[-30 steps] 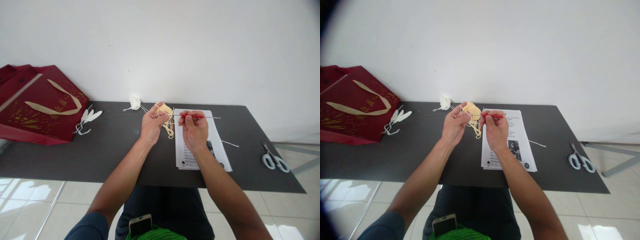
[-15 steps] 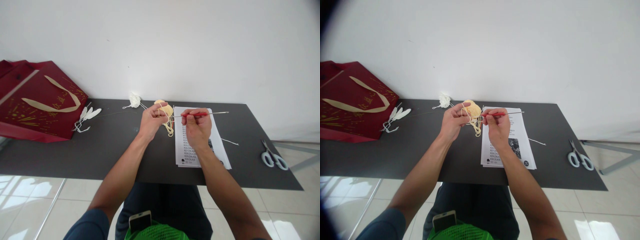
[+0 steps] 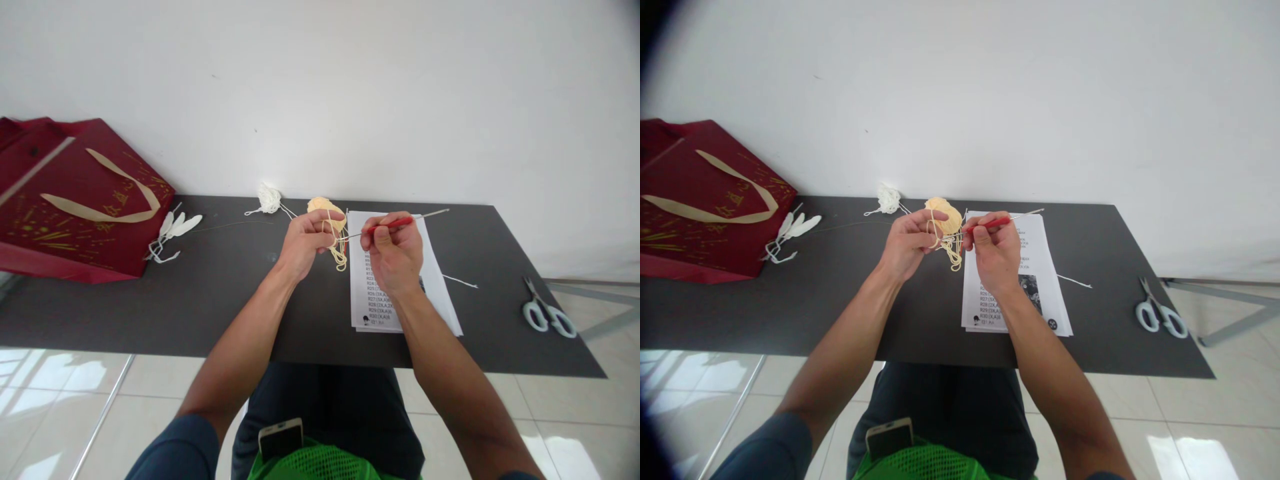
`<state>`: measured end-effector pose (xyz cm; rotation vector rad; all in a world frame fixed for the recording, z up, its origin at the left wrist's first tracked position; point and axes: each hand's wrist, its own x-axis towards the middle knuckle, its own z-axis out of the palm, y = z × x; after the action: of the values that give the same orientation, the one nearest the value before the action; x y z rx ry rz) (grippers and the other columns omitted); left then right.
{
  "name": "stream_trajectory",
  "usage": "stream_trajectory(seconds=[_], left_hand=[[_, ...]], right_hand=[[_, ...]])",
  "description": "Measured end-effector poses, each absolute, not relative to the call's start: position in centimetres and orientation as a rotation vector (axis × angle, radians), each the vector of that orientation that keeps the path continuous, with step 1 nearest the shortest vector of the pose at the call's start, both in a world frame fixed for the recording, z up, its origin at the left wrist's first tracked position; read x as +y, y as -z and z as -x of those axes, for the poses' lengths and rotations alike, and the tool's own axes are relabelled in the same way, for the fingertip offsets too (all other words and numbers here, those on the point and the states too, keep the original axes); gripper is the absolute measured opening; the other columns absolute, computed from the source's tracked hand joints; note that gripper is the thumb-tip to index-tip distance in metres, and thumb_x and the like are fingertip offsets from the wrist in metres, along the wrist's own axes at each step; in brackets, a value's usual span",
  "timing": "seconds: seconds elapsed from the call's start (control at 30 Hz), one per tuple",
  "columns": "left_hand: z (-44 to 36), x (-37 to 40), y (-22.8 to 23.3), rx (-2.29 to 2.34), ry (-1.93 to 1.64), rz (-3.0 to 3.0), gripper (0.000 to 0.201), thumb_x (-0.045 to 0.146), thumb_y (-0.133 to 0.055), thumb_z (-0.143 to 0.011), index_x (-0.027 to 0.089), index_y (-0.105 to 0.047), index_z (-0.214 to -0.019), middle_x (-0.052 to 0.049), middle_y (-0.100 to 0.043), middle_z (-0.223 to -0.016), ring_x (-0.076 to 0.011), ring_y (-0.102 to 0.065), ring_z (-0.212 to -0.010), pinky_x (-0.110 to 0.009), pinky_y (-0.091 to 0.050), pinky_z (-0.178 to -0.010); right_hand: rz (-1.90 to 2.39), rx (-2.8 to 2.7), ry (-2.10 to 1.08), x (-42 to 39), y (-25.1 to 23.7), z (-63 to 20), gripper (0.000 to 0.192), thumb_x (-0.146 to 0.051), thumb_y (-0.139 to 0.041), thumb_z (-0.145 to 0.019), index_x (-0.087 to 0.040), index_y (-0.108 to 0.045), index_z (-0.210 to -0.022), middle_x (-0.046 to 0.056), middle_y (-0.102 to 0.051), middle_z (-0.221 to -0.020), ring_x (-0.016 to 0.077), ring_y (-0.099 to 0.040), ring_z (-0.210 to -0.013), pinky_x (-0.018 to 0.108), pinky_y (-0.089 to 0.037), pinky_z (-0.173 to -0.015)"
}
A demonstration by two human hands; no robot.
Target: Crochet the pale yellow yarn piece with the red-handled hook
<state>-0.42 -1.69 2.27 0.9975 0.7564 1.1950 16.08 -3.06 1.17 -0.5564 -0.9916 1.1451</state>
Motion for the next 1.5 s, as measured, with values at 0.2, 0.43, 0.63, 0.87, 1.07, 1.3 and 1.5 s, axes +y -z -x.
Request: stream_trajectory(seconds=[0.2,0.43,0.63,0.87,1.07,1.3,1.5], left_hand=[[0.2,-1.6,-1.8,0.661,-1.281,-1.037,0.031,0.011,-0.075,-0.068,0.017,-0.073,-0.098,0.003,-0.067,-0.068,-0.006,-0.05,-0.055,-0.021,-0.034,-0.053],[-0.6,-1.6,-0.9,0.774,-1.391,-1.146,0.029,0.019,-0.08,-0.075,0.019,-0.074,-0.103,0.0,-0.072,-0.081,-0.011,-0.066,-0.073,-0.024,-0.051,-0.07],[-0.9,-1.7,-0.7,0.831,-1.468,-1.117,0.068,0.019,-0.079,-0.077,0.024,-0.058,-0.141,0.002,-0.072,-0.084,-0.0104,-0.066,-0.073,-0.024,-0.052,-0.071],[-1.6,-2.2,-1.0,0.893,-1.535,-1.112,0.081,0.018,-0.074,-0.08,0.023,-0.041,-0.154,0.003,-0.07,-0.08,-0.0103,-0.064,-0.071,-0.024,-0.052,-0.069],[-2.1,-2.6,-1.2,0.943,-1.525,-1.143,0.069,0.018,-0.074,-0.08,0.023,-0.052,-0.145,0.003,-0.07,-0.082,-0.0103,-0.066,-0.069,-0.023,-0.052,-0.067],[-2.2,-2.6,-1.1,0.966,-1.538,-1.116,0.064,0.02,-0.08,-0.073,0.022,-0.06,-0.134,0.002,-0.068,-0.084,-0.0114,-0.067,-0.076,-0.023,-0.053,-0.069],[-2.2,-2.6,-1.1,0.974,-1.546,-1.105,0.062,0.018,-0.079,-0.073,0.02,-0.059,-0.132,0.002,-0.068,-0.084,-0.0107,-0.066,-0.075,-0.023,-0.053,-0.069]], right_hand=[[0.568,-0.832,-1.368,-3.0,-1.2,-16.3,0.025,-0.036,-0.083,-0.082,-0.025,-0.062,-0.088,-0.004,-0.074,-0.082,0.0063,-0.065,-0.064,0.018,-0.056,-0.058],[0.64,-0.612,-1.461,-3.2,-1.0,-15.0,0.022,-0.033,-0.086,-0.079,-0.021,-0.069,-0.086,-0.003,-0.079,-0.092,0.0053,-0.076,-0.077,0.013,-0.065,-0.076],[0.665,-0.67,-1.333,-3.8,-0.8,-13.8,0.017,-0.033,-0.08,-0.086,-0.023,-0.069,-0.092,-0.001,-0.082,-0.097,0.0092,-0.079,-0.08,0.016,-0.065,-0.068],[0.649,-0.725,-1.267,-4.0,-0.5,-13.4,0.013,-0.033,-0.077,-0.088,-0.025,-0.068,-0.092,-0.002,-0.081,-0.096,0.0092,-0.074,-0.072,0.021,-0.059,-0.061],[0.687,-0.736,-1.209,-4.2,-0.4,-13.0,0.02,-0.027,-0.084,-0.08,-0.026,-0.069,-0.093,-0.003,-0.078,-0.092,0.0091,-0.069,-0.073,0.024,-0.058,-0.066],[0.689,-0.675,-1.207,-4.1,-0.5,-13.0,0.021,-0.028,-0.085,-0.079,-0.025,-0.066,-0.089,-0.004,-0.077,-0.087,0.0092,-0.069,-0.071,0.025,-0.06,-0.07],[0.662,-0.697,-1.263,-4.0,-0.4,-13.2,0.018,-0.031,-0.081,-0.084,-0.026,-0.065,-0.091,-0.004,-0.077,-0.09,0.0085,-0.069,-0.073,0.024,-0.06,-0.071]])
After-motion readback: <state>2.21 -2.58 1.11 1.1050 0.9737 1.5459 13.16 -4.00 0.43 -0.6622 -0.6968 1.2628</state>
